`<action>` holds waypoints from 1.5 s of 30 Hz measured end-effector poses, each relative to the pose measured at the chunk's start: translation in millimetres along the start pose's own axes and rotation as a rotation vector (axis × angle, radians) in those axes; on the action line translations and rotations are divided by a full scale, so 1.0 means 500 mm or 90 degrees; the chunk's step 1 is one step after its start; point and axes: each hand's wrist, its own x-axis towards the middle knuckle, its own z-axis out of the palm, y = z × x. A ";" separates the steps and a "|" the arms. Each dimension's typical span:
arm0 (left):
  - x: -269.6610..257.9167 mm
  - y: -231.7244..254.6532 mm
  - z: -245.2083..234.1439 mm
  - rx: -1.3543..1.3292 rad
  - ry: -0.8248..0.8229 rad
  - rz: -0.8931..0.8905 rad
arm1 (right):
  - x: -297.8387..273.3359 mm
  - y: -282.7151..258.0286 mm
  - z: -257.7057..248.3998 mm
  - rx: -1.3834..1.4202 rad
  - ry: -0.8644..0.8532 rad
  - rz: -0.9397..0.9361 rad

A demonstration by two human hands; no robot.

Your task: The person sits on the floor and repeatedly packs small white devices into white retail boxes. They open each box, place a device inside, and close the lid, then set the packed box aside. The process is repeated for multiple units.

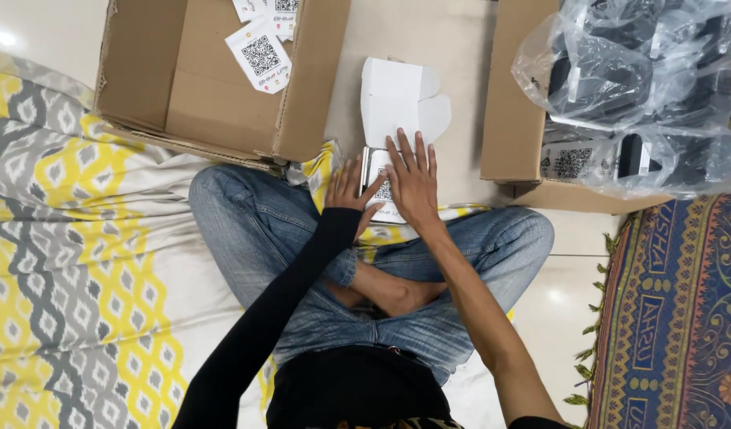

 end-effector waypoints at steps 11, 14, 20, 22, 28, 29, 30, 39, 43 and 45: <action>0.188 -0.156 -0.332 -0.168 0.250 0.007 | 0.245 -0.159 -0.139 0.113 0.048 -0.115; 0.288 -0.473 -0.270 -0.084 0.265 -0.046 | 0.392 -0.222 -0.045 0.099 0.013 -0.228; 0.417 -0.645 -0.225 0.141 -0.028 -0.181 | 0.549 -0.262 0.176 -0.251 -0.236 -0.225; 0.419 -0.629 -0.250 0.144 -0.123 -0.246 | 0.556 -0.265 0.191 -0.286 -0.228 -0.218; 0.364 -0.588 -0.293 -0.414 0.212 -0.189 | 0.530 -0.314 0.058 0.041 0.137 -0.275; 0.336 -0.521 -0.352 -0.543 0.276 -0.139 | 0.518 -0.331 0.019 0.134 0.211 -0.245; 0.319 -0.453 -0.411 -0.672 0.335 -0.079 | 0.509 -0.344 -0.023 0.224 0.291 -0.213; -0.007 -0.076 -0.102 -0.621 -0.096 -0.361 | -0.077 -0.116 -0.069 0.816 0.025 0.393; -0.025 -0.025 0.012 -0.654 -0.047 -0.319 | -0.197 0.007 -0.032 0.720 -0.047 0.509; 0.022 -0.030 0.028 -0.619 0.010 -0.343 | -0.150 0.018 -0.058 0.532 0.002 0.411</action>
